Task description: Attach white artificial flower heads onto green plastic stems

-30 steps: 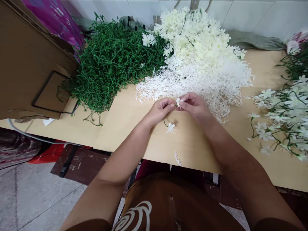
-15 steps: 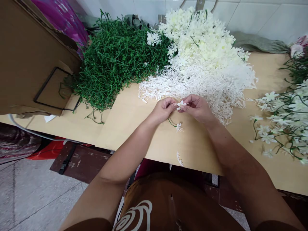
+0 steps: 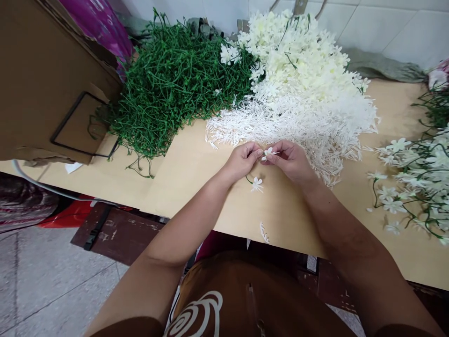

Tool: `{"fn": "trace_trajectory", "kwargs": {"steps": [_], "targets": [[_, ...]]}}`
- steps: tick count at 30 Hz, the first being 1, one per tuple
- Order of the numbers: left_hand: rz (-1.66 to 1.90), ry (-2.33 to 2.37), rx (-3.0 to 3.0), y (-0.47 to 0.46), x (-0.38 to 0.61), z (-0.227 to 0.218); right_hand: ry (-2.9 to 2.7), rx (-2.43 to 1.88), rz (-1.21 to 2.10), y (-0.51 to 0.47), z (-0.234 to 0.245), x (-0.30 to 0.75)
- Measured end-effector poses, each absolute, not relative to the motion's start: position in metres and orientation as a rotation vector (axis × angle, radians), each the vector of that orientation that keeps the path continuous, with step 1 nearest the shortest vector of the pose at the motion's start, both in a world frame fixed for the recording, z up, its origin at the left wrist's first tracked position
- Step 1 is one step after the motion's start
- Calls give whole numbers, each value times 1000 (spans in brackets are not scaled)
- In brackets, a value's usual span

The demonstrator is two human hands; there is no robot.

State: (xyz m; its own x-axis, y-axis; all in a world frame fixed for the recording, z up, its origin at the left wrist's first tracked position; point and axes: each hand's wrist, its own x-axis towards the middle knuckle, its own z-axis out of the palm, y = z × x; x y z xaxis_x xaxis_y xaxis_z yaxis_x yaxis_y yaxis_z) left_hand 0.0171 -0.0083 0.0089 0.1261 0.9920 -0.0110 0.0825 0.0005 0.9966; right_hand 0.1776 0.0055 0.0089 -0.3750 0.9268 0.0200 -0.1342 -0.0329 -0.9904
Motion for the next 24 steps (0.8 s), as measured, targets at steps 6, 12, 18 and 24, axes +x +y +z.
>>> {"fn": "trace_trajectory", "kwargs": {"steps": [6,12,18,24], "targets": [[1068,1174,1326,-7,17,6,-1365,-908,1554,4,7,174],[1060,1173,1332,-7,17,4,-1309,-899,1591,2,7,171],[1034,1165,1342,-7,16,6,-1375,-896,1581,2,6,171],[1048,1138,1364,-8,15,8,-1398,-849,1545,1,4,169]]}}
